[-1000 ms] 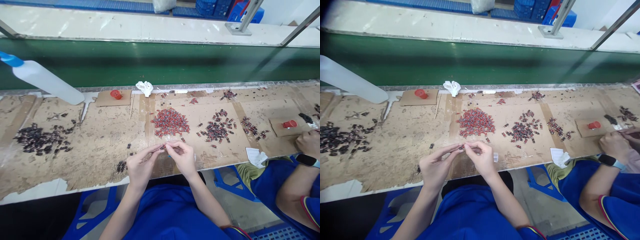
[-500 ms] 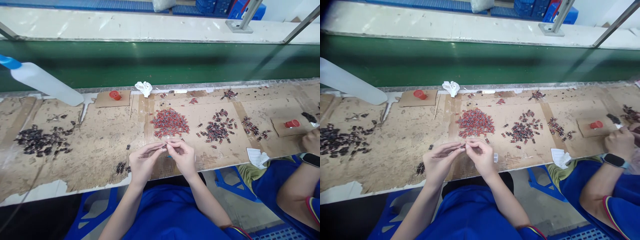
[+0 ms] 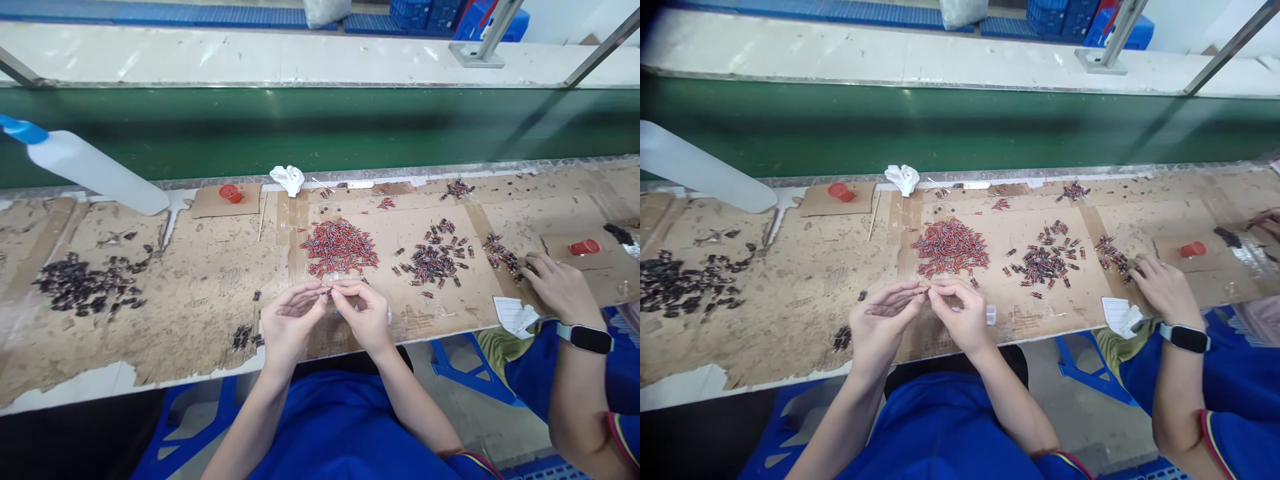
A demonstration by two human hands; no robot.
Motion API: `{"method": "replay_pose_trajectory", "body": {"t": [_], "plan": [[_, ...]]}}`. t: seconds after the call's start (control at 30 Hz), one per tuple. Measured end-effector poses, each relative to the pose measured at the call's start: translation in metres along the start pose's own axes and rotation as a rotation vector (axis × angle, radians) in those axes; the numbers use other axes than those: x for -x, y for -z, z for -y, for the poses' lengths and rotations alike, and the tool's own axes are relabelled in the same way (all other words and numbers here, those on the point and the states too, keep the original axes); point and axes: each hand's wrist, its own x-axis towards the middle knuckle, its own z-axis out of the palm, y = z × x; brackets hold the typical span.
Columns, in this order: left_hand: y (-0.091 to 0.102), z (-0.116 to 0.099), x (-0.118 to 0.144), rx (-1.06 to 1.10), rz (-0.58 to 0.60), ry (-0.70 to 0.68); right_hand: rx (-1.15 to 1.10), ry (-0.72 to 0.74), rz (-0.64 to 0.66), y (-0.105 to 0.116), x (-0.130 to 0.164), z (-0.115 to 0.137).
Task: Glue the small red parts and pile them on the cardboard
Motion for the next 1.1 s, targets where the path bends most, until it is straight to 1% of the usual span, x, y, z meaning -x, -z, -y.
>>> {"method": "replay_pose_trajectory", "body": {"t": [0.1, 0.17, 0.2, 0.3, 0.33, 0.37, 0.4, 0.47, 0.57, 0.63, 0.7, 0.73, 0.77, 0.8, 0.83, 0.9, 0.97, 1.0, 1.03, 1.1], "plan": [[-0.002, -0.001, -0.002, 0.044, 0.005, 0.048, -0.067, -0.024, 0.045, 0.001, -0.002, 0.000], [-0.003, -0.001, -0.004, 0.077, 0.020, 0.081, -0.050, 0.017, 0.048, 0.004, -0.002, 0.003], [-0.003, -0.001, -0.005, 0.084, 0.028, 0.094, -0.002, 0.068, 0.039, 0.006, -0.001, 0.005], [-0.004, -0.004, -0.009, 0.071, 0.036, 0.081, 0.290, 0.318, 0.031, 0.021, 0.003, 0.012], [-0.005, -0.005, -0.010, 0.052, 0.044, 0.052, 0.415, 0.395, 0.052, 0.029, 0.005, 0.014], [-0.006, -0.007, -0.010, 0.024, 0.067, 0.013, 0.535, 0.436, 0.084, 0.037, 0.007, 0.015], [-0.009, -0.009, -0.011, -0.013, 0.106, -0.034, 0.639, 0.449, 0.126, 0.045, 0.010, 0.014], [-0.019, -0.010, -0.010, -0.112, 0.234, -0.140, 0.794, 0.416, 0.204, 0.062, 0.017, 0.009], [-0.046, -0.006, -0.008, -0.276, 0.478, -0.298, 0.897, 0.365, 0.258, 0.081, 0.025, -0.003], [-0.067, -0.001, -0.006, -0.345, 0.618, -0.374, 0.920, 0.376, 0.265, 0.087, 0.027, -0.010], [-0.081, 0.002, -0.006, -0.386, 0.700, -0.458, 0.920, 0.411, 0.255, 0.090, 0.027, -0.014], [-0.084, 0.001, -0.006, -0.404, 0.705, -0.510, 0.911, 0.420, 0.250, 0.090, 0.026, -0.015], [-0.083, 0.000, -0.007, -0.426, 0.684, -0.564, 0.898, 0.417, 0.252, 0.089, 0.025, -0.015], [-0.076, -0.002, -0.009, -0.456, 0.635, -0.613, 0.881, 0.405, 0.256, 0.089, 0.024, -0.015], [-0.066, -0.004, -0.012, -0.495, 0.557, -0.652, 0.863, 0.385, 0.260, 0.088, 0.023, -0.014], [-0.032, -0.008, -0.018, -0.626, 0.350, -0.665, 0.828, 0.338, 0.252, 0.087, 0.021, -0.012], [0.010, -0.006, -0.026, -0.852, 0.117, -0.599, 0.793, 0.314, 0.213, 0.086, 0.021, -0.012], [0.031, -0.002, -0.030, -0.981, 0.032, -0.545, 0.775, 0.310, 0.192, 0.086, 0.022, -0.011], [0.051, 0.002, -0.034, -1.095, -0.033, -0.489, 0.755, 0.309, 0.173, 0.086, 0.022, -0.011], [0.082, 0.014, -0.040, -1.205, -0.085, -0.380, 0.718, 0.302, 0.151, 0.086, 0.024, -0.011]]}}
